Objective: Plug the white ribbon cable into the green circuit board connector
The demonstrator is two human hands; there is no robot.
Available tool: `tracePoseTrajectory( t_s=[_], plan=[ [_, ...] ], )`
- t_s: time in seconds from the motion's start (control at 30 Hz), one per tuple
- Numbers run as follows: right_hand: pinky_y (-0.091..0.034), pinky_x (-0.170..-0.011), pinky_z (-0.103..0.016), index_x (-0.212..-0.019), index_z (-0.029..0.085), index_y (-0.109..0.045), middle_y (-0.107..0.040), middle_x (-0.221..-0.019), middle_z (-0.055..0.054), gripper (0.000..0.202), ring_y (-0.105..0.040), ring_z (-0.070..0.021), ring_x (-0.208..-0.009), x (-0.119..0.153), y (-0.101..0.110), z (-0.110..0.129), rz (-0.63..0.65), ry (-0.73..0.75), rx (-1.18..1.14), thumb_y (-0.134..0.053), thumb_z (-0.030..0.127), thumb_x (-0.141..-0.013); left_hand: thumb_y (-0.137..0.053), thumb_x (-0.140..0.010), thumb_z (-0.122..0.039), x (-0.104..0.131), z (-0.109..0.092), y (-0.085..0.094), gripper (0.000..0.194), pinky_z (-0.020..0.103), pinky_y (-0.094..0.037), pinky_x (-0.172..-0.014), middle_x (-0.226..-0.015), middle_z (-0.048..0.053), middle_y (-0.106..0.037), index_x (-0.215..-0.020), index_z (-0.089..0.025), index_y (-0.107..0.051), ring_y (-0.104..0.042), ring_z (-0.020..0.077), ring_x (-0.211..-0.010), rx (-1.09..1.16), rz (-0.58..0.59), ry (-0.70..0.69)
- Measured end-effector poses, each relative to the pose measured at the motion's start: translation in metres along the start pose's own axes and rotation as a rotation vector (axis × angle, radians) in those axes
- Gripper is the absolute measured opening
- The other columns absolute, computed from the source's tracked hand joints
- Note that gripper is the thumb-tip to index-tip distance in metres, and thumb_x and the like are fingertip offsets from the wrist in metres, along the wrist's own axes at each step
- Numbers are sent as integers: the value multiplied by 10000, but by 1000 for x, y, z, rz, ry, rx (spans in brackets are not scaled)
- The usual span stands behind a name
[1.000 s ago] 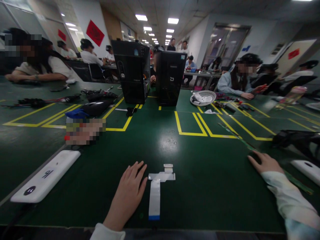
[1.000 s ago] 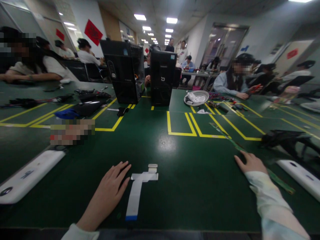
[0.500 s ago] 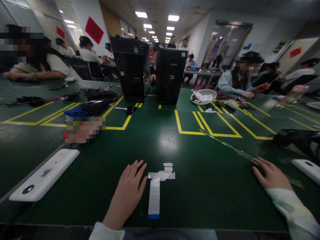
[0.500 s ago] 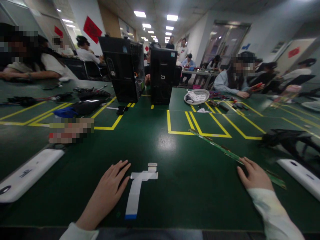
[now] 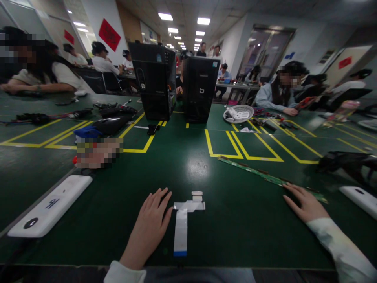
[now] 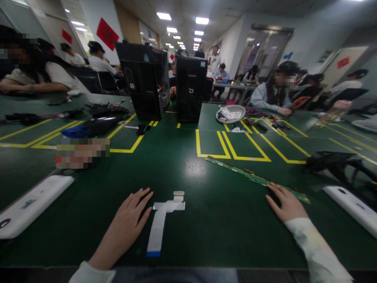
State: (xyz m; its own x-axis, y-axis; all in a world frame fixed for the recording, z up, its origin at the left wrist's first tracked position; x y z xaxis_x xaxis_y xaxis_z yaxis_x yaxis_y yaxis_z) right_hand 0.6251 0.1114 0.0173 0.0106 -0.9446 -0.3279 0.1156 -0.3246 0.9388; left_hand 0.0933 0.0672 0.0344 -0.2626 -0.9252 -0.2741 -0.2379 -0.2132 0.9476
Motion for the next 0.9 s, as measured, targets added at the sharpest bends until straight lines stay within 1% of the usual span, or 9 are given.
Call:
tracePoseTrajectory(
  t_s=[0.17, 0.23, 0.37, 0.53, 0.67, 0.77, 0.9],
  plan=[
    [-479, -993, -493, -1256, 173, -593, -612, -1267, -153, 546, -576, -312, -1175, -6, -4, 36, -64, 235, -34, -408, 530, -886, -389, -964, -390, 0, -1, 1, 456, 508, -373, -1107, -1412, 93, -531, -1354, -189, -516, -448, 266, -1337, 2, -15, -1],
    [-483, -988, -492, -1282, 186, -582, -601, -1290, -141, 535, -569, -301, -1187, -10, -7, 54, -70, 304, -52, -395, 522, -911, -383, -965, -395, 0, -1, 1, 462, 510, -375, -1106, -1415, 94, -528, -1358, -188, -512, -445, 267, -1339, -2, -7, 2],
    [-475, -997, -488, -1301, 169, -576, -581, -1321, -148, 520, -544, -291, -1220, -20, -12, 92, -53, 408, -83, -336, 479, -959, -377, -965, -400, 0, 0, 1, 469, 524, -381, -1099, -1421, 95, -522, -1363, -188, -508, -441, 274, -1343, 4, 7, 7],
    [-468, -1003, -489, -1324, 186, -564, -564, -1345, -139, 493, -529, -280, -1238, -36, -20, 138, -27, 466, -103, -317, 435, -978, -389, -963, -401, 0, 0, 2, 463, 537, -381, -1096, -1418, 95, -526, -1359, -194, -512, -444, 278, -1340, 18, 5, 14],
    [-456, -1010, -497, -1331, 171, -561, -554, -1359, -139, 501, -513, -283, -1249, -46, -28, 176, -17, 502, -112, -303, 426, -985, -383, -965, -399, 0, 0, 1, 472, 543, -385, -1089, -1426, 100, -517, -1370, -188, -500, -435, 281, -1347, 12, 17, 16],
    [-451, -1006, -507, -1341, 159, -556, -546, -1370, -134, 517, -505, -297, -1248, -54, -34, 204, 14, 489, -92, -303, 437, -985, -381, -966, -396, 0, 0, 0, 473, 544, -386, -1088, -1427, 105, -515, -1368, -178, -501, -432, 282, -1349, 8, 22, 14],
    [-438, -1008, -509, -1347, 156, -554, -535, -1383, -127, 510, -488, -310, -1253, -62, -38, 237, 48, 449, -65, -356, 439, -971, -376, -970, -394, 0, 0, -1, 469, 535, -387, -1090, -1426, 100, -516, -1370, -181, -498, -435, 273, -1347, 0, 14, 6]
  ],
)
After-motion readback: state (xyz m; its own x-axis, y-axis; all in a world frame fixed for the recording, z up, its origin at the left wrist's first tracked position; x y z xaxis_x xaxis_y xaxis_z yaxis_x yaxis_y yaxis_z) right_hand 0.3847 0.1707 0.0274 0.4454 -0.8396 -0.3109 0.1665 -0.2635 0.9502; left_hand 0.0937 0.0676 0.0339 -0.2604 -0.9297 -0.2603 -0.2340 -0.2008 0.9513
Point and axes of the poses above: each hand's wrist, its own x-axis away from the middle knuckle, its own y-axis out of the back of the hand, z = x × y, the point moved 8 cm from there along -x, towards the middle knuckle
